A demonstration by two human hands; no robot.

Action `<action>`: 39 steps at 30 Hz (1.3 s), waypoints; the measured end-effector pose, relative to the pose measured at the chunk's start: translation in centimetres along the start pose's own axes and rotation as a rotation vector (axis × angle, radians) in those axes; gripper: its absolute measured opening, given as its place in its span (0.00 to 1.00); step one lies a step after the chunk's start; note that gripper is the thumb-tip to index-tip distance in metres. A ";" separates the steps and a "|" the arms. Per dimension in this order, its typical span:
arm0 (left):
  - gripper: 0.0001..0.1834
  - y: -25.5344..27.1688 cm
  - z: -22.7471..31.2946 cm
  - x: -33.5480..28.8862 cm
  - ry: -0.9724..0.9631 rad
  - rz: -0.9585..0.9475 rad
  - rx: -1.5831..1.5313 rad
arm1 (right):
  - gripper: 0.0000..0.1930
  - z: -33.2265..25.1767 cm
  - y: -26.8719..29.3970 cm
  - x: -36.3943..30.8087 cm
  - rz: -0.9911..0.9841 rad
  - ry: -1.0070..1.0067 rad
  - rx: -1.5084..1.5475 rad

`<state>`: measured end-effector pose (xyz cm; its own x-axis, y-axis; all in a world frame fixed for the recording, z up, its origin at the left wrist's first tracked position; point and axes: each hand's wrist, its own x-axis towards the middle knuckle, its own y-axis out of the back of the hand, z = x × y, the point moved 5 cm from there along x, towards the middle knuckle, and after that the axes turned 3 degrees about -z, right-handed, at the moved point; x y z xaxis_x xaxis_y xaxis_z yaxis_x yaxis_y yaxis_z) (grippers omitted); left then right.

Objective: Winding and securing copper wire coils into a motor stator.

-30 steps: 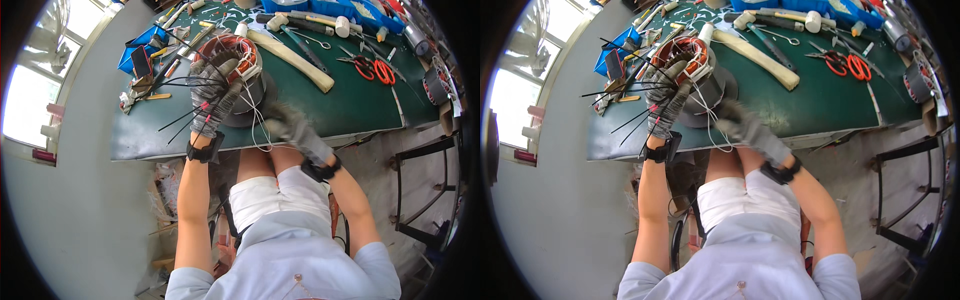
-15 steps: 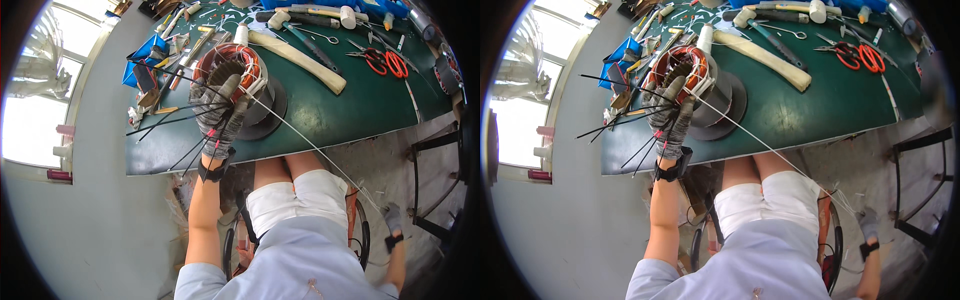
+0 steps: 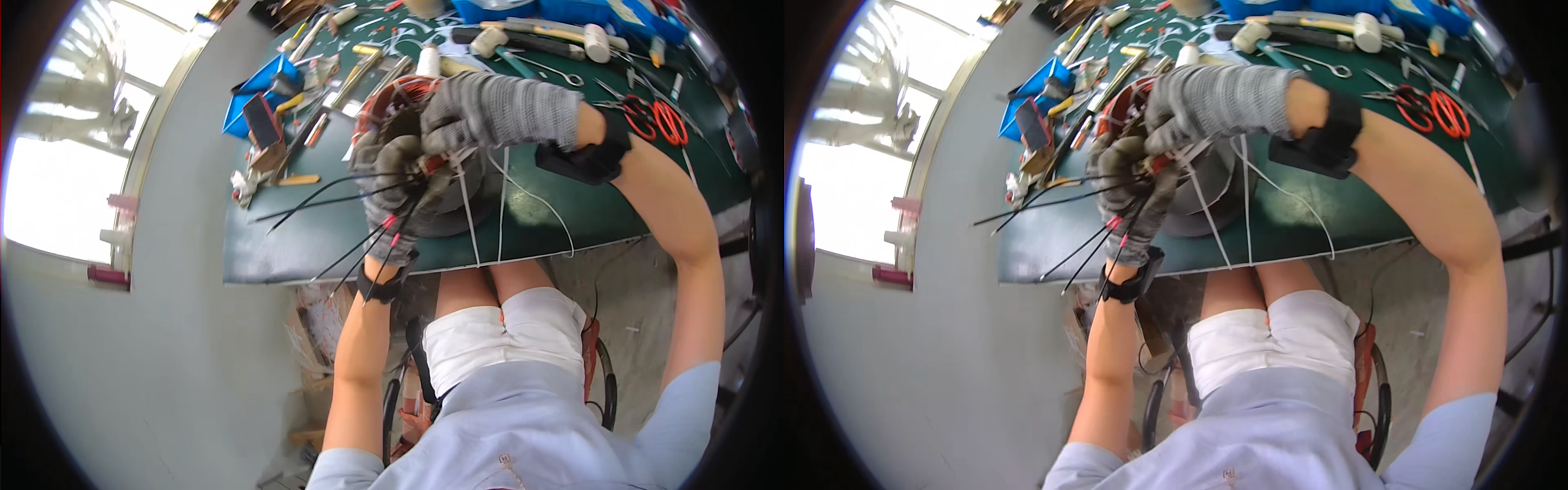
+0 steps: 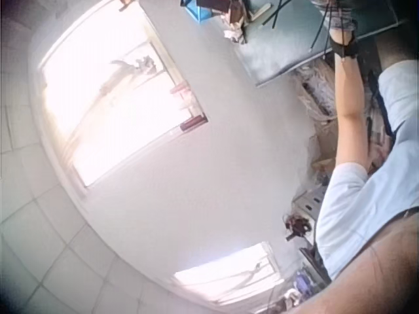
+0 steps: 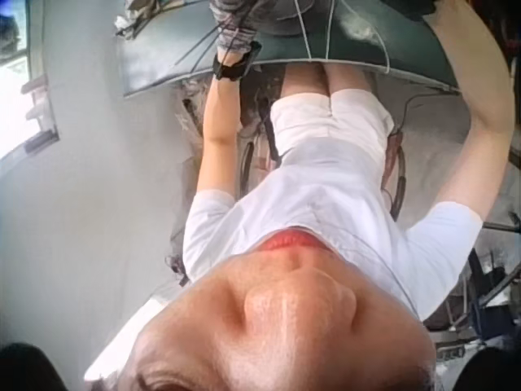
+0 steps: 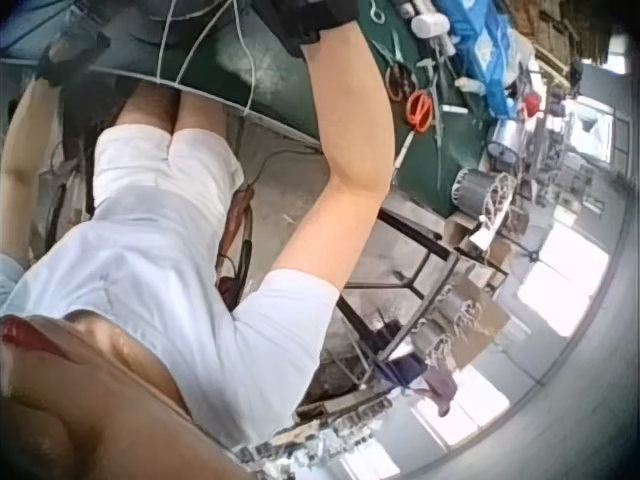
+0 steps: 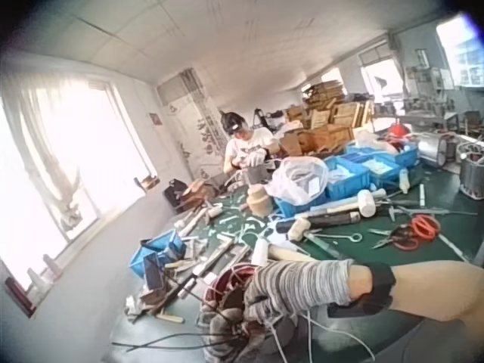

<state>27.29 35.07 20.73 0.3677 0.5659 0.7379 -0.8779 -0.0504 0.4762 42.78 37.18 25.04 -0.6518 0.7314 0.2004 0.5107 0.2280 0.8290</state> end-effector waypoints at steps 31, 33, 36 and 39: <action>0.19 1.8 2.4 0.1 0.056 -0.267 0.251 | 0.08 -3.7 -11.6 -5.5 0.845 0.100 0.570; 0.17 1.3 2.2 1.0 0.050 -0.257 0.258 | 0.11 -3.5 -12.1 -5.5 0.826 0.143 0.507; 0.13 0.7 2.9 1.9 -0.014 -0.323 0.323 | 0.09 -3.8 -11.8 -6.5 0.999 0.193 0.692; 0.12 0.9 2.9 2.2 -0.074 -0.261 0.388 | 0.11 -2.4 -13.1 -7.6 0.665 -0.126 1.829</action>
<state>28.22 33.92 24.18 0.5943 0.5413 0.5949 -0.5788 -0.2257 0.7836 39.69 27.10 13.97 -0.1453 0.9843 0.1004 0.5459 0.1644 -0.8215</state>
